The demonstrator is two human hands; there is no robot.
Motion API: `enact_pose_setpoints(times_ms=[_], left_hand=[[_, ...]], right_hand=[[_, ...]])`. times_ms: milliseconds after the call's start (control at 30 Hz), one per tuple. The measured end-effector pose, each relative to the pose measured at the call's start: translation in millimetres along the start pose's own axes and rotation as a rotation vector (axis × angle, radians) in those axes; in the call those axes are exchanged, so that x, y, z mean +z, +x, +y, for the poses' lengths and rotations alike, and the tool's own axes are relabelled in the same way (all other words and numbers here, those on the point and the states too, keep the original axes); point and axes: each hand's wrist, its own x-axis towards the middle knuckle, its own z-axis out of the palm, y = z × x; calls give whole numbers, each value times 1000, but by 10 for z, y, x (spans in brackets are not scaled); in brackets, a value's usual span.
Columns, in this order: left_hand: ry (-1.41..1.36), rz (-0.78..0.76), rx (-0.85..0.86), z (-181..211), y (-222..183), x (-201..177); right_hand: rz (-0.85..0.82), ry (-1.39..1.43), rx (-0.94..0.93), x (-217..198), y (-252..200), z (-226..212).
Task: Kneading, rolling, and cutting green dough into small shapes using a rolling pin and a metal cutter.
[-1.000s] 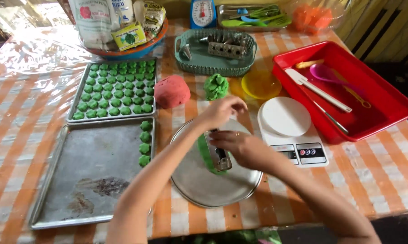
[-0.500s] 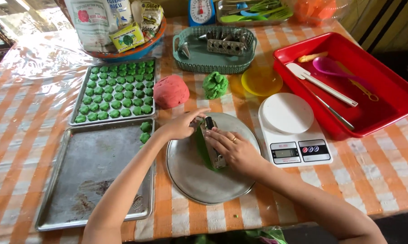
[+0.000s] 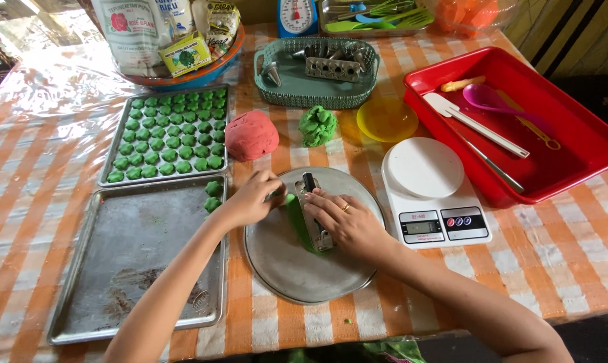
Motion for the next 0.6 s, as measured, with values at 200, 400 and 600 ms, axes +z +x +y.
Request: enact_pose_setpoints(times_ms=[200, 400, 600], left_hand=[[-611, -128, 77, 610, -665, -360], [-846, -483, 124, 1157, -973, -161], [-884, -714, 181, 1903, -819, -39]], right_hand=[[-12, -17, 8, 13, -14, 1], [-41, -12, -49, 266, -138, 108], [-84, 204, -21, 286, -153, 143]])
